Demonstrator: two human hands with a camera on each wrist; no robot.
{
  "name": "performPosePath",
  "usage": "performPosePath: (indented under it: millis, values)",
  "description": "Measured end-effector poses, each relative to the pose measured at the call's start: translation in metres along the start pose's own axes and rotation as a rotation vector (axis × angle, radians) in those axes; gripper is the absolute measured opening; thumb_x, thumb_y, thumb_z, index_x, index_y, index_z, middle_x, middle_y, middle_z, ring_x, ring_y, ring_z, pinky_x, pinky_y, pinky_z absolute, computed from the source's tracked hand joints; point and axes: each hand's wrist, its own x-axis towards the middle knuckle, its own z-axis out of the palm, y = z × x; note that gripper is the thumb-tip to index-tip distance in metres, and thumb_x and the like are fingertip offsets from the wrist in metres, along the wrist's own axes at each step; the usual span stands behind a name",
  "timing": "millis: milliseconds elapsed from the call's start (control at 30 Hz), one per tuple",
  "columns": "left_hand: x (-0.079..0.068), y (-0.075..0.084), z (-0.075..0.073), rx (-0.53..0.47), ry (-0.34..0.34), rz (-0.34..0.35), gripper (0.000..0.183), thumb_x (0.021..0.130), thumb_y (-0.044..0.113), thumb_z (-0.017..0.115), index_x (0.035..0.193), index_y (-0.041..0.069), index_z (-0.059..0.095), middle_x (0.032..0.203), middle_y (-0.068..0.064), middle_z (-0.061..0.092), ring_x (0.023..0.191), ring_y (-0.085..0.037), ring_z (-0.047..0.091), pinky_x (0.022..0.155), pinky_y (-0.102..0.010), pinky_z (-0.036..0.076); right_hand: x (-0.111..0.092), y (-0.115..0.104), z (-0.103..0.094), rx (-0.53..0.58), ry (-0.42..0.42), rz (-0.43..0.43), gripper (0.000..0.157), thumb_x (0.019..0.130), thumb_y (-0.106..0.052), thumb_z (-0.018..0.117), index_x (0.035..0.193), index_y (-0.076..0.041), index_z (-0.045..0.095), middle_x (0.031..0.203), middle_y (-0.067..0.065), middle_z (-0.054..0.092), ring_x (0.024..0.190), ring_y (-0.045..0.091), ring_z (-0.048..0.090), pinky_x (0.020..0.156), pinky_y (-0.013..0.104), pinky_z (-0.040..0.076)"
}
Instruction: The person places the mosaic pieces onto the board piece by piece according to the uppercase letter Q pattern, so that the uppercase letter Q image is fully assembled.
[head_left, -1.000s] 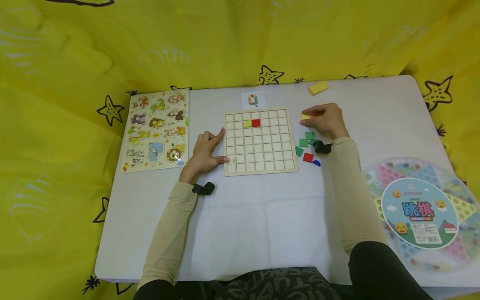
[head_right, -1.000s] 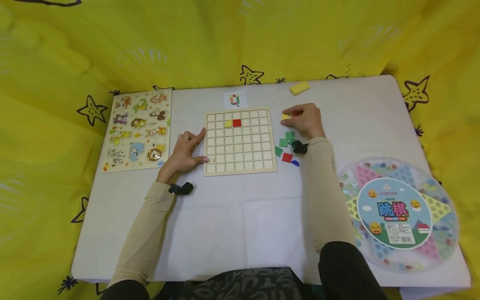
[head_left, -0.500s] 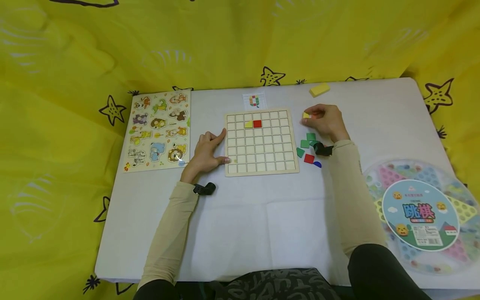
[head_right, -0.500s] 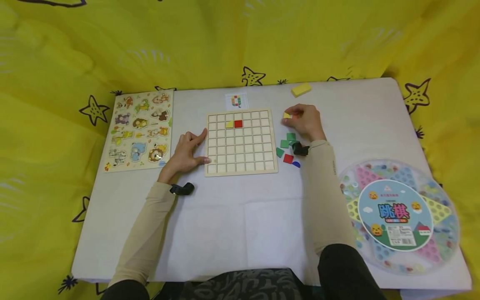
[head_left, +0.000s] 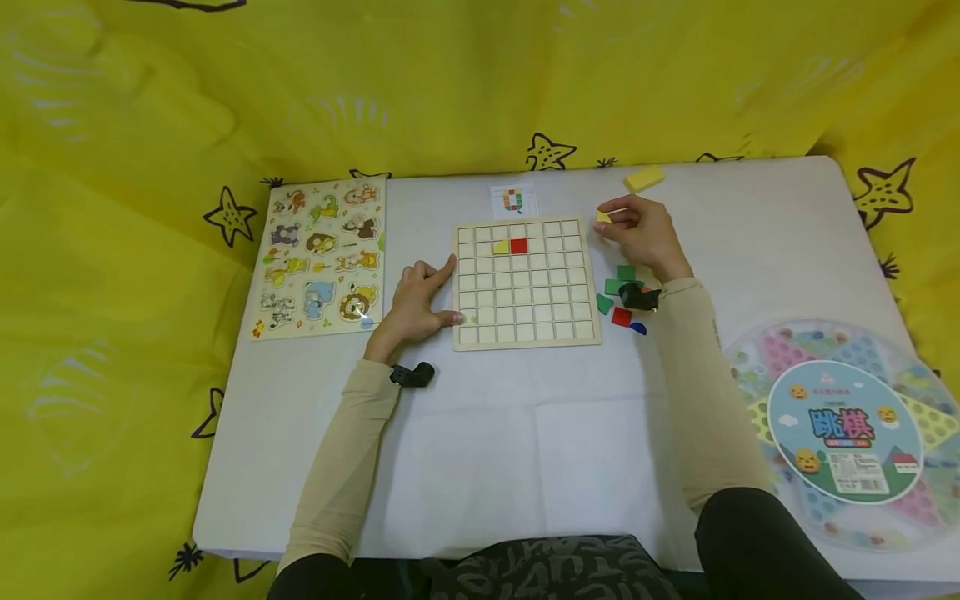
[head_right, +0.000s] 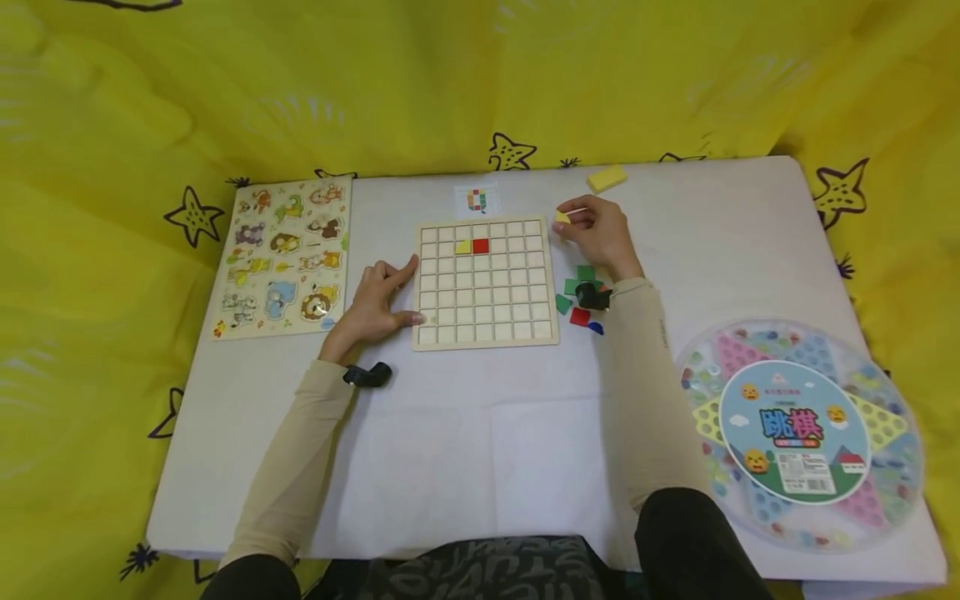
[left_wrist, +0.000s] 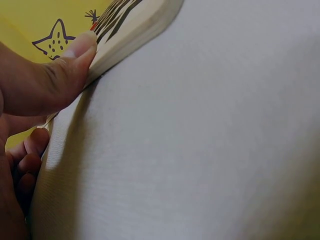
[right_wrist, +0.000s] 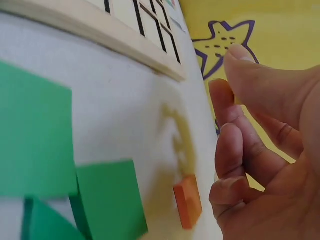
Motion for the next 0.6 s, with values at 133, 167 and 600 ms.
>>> performPosePath:
  millis: [133, 167, 600]
  values:
    - [0.001, 0.0, 0.0, 0.006, -0.006, -0.002, 0.102, 0.084, 0.027, 0.09, 0.167, 0.017, 0.031, 0.116, -0.013, 0.043, 0.103, -0.028, 0.032, 0.092, -0.037, 0.027, 0.002, -0.003, 0.006, 0.014, -0.011, -0.008, 0.043, 0.1, -0.032, 0.075, 0.137, -0.011, 0.068, 0.115, 0.002, 0.062, 0.102, 0.018, 0.051, 0.078, 0.024, 0.045]
    - [0.001, 0.0, 0.0, 0.007, -0.007, -0.003, 0.102, 0.084, 0.028, 0.09, 0.167, 0.017, 0.031, 0.116, -0.013, 0.043, 0.103, -0.028, 0.032, 0.092, -0.037, 0.027, 0.003, -0.003, 0.008, 0.018, -0.014, -0.01, 0.043, 0.1, -0.031, 0.075, 0.136, -0.011, 0.069, 0.115, 0.001, 0.062, 0.102, 0.018, 0.051, 0.079, 0.024, 0.045]
    - [0.002, -0.002, 0.002, 0.007, -0.006, 0.002, 0.101, 0.085, 0.029, 0.089, 0.167, 0.016, 0.031, 0.118, -0.015, 0.044, 0.104, -0.029, 0.033, 0.093, -0.039, 0.027, 0.007, -0.007, 0.036, 0.053, -0.057, -0.081, 0.038, 0.095, -0.025, 0.081, 0.129, -0.01, 0.075, 0.114, 0.006, 0.07, 0.097, 0.018, 0.059, 0.084, 0.023, 0.047]
